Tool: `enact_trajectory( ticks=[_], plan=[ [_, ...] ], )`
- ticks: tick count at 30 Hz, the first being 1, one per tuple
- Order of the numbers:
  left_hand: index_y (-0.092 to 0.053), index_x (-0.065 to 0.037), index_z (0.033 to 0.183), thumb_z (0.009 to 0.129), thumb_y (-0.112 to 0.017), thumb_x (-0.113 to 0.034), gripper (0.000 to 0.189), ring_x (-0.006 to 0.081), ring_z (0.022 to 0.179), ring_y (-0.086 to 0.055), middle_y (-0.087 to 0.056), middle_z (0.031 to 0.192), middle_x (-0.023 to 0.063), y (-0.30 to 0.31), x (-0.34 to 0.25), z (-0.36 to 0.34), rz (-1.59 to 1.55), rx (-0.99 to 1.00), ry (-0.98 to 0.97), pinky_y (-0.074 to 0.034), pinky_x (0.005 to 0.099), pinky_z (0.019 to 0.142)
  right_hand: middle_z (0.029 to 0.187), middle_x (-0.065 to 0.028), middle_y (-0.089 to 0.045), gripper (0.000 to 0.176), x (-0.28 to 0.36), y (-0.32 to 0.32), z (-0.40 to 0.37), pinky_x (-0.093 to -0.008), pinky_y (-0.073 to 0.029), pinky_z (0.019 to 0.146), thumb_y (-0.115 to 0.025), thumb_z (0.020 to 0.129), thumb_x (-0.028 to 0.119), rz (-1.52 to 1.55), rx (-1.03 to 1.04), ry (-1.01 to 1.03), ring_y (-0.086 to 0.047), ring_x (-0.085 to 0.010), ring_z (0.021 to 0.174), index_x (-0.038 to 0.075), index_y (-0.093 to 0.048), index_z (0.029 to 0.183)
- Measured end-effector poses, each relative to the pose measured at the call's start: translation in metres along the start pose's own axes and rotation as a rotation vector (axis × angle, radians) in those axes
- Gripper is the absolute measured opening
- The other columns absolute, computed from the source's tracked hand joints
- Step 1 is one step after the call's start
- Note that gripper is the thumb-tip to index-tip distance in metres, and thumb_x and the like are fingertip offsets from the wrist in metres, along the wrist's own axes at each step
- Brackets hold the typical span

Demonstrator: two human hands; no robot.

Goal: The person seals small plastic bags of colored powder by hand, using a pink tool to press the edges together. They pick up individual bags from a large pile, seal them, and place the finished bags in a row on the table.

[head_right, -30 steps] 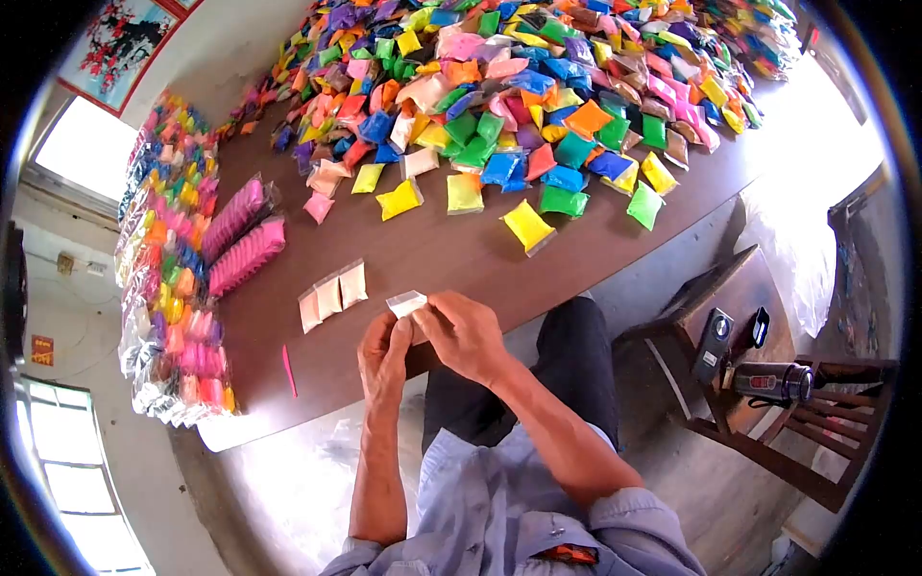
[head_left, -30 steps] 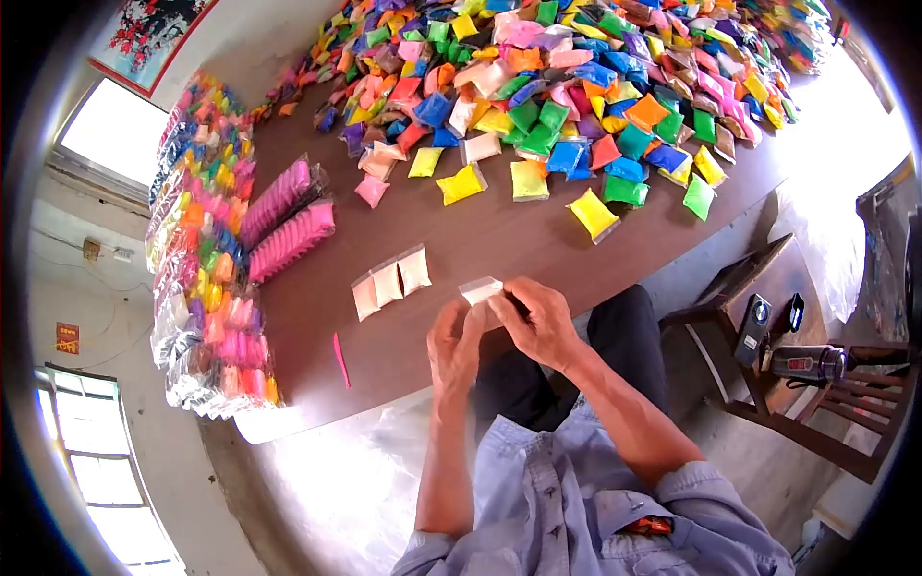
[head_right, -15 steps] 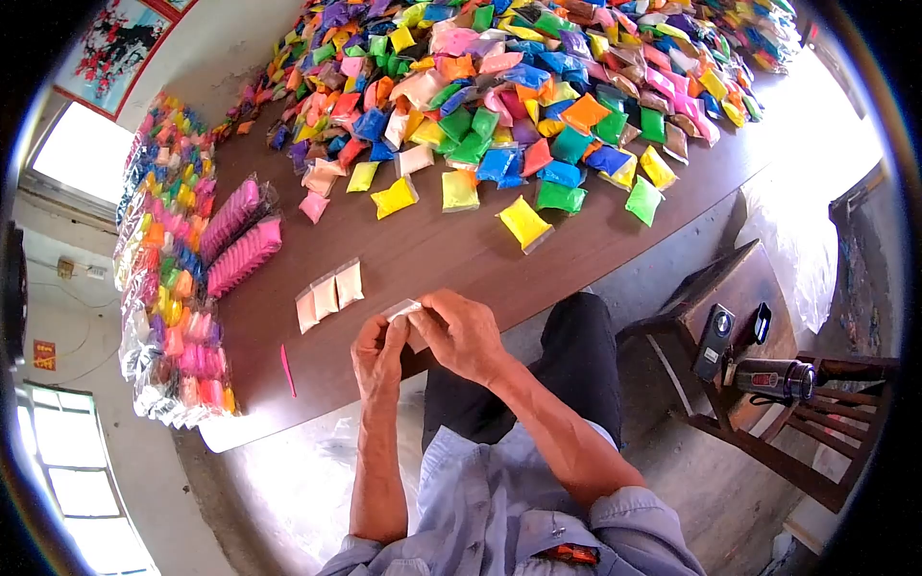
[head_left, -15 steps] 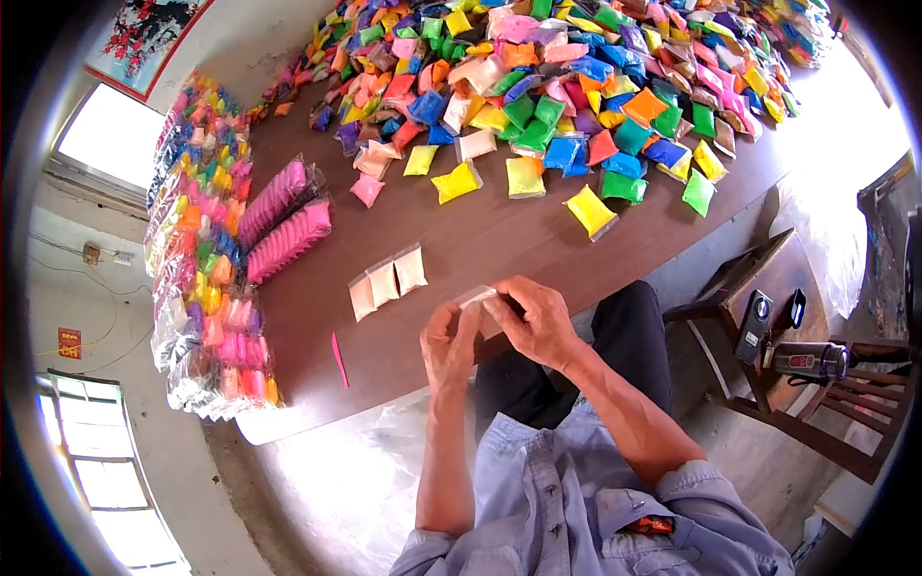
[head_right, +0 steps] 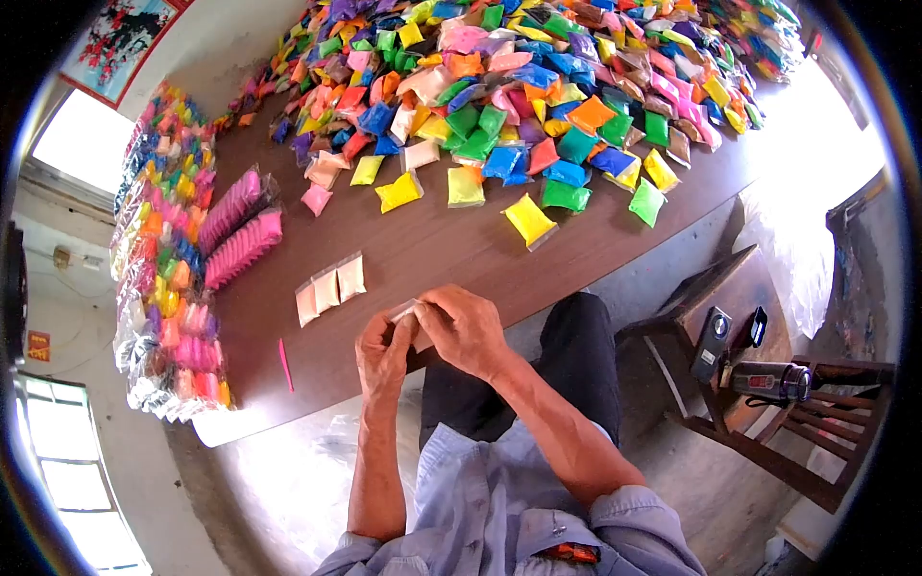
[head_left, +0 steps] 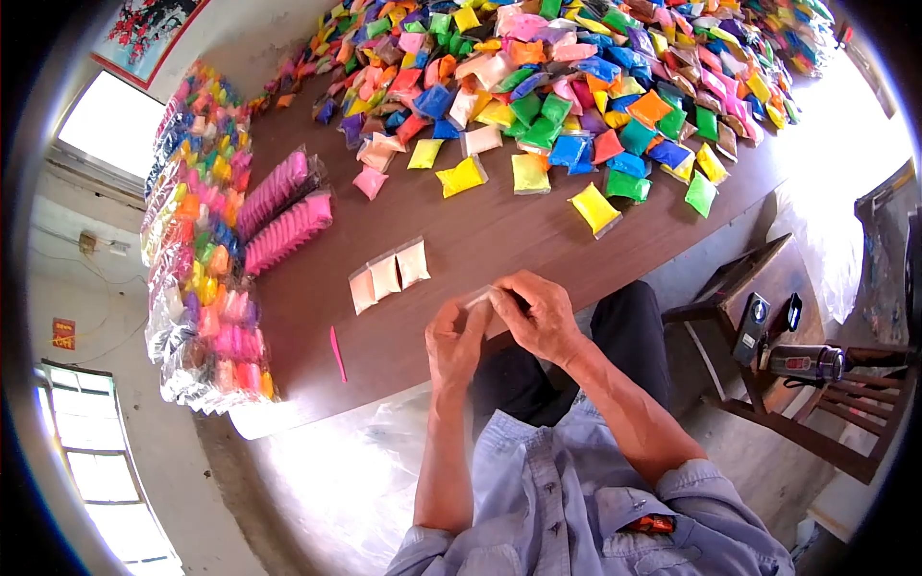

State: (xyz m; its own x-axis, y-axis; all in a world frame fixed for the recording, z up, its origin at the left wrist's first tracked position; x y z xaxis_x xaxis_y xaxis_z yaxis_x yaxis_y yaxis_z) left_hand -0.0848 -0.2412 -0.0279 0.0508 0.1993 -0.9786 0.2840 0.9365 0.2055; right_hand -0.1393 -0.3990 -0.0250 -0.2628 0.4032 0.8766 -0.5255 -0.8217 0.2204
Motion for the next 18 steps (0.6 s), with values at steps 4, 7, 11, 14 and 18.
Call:
enact_trajectory(
  ticks=[4,7,11,14,18],
  plan=[
    [-0.066,0.0,0.084,0.096,-0.079,-0.016,0.024,0.0035,0.069,-0.046,-0.055,0.071,-0.0063,0.001,0.001,0.0,0.0,-0.02,-0.013,-0.037,0.0261,0.058,0.093,-0.0164,-0.072,0.012,0.002,0.0,0.002,-0.0389,-0.055,0.069,-0.07,0.1,0.013,0.016,0.069,-0.071,-0.07,-0.0348,0.08,0.001,-0.072,0.102],
    [-0.062,0.0,0.081,0.096,-0.079,-0.018,0.029,0.0049,0.07,-0.046,-0.053,0.07,-0.0053,0.002,-0.003,0.001,0.032,-0.008,0.005,-0.038,0.0277,0.058,0.09,-0.0158,-0.071,0.011,-0.003,-0.004,-0.001,-0.0361,-0.053,0.065,-0.069,0.102,0.011,0.01,0.038,-0.062,-0.067,-0.0304,0.073,0.0,-0.071,0.104],
    [-0.059,0.0,0.078,0.098,-0.078,-0.02,0.033,0.0067,0.07,-0.046,-0.05,0.069,-0.0036,0.0,-0.014,-0.001,0.093,0.012,-0.003,-0.039,0.03,0.058,0.089,-0.0162,-0.071,0.012,-0.003,-0.002,0.0,-0.0364,-0.052,0.064,-0.069,0.103,0.012,0.044,-0.026,-0.069,-0.067,-0.0293,0.072,-0.001,-0.071,0.104],
    [-0.063,-0.004,0.083,0.102,-0.076,-0.023,0.03,0.0047,0.073,-0.046,-0.055,0.076,-0.0071,0.002,-0.004,-0.002,0.133,0.028,-0.03,-0.038,0.0267,0.061,0.089,-0.0163,-0.071,0.014,-0.001,-0.002,0.001,-0.0369,-0.052,0.065,-0.069,0.104,0.013,0.014,-0.007,-0.041,-0.067,-0.0291,0.073,-0.001,-0.071,0.106],
    [-0.064,-0.004,0.084,0.103,-0.075,-0.026,0.031,0.0048,0.073,-0.046,-0.055,0.075,-0.007,0.006,-0.002,-0.001,0.128,0.031,-0.063,-0.038,0.0273,0.061,0.089,-0.0164,-0.071,0.015,0.002,-0.002,0.002,-0.0367,-0.052,0.065,-0.069,0.104,0.014,0.018,0.008,-0.051,-0.067,-0.0299,0.073,-0.001,-0.071,0.106]
  ],
)
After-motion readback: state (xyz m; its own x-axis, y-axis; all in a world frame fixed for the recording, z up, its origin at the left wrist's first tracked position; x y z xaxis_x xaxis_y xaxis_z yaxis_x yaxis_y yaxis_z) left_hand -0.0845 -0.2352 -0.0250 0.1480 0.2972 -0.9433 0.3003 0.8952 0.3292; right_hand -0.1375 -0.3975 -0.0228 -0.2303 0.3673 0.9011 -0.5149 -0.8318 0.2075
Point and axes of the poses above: each hand's wrist, its own z-axis towards the middle knuckle, its own y-axis out of the back of the hand, x = y × z, the point moved 2 cm from there along z, towards the middle knuckle
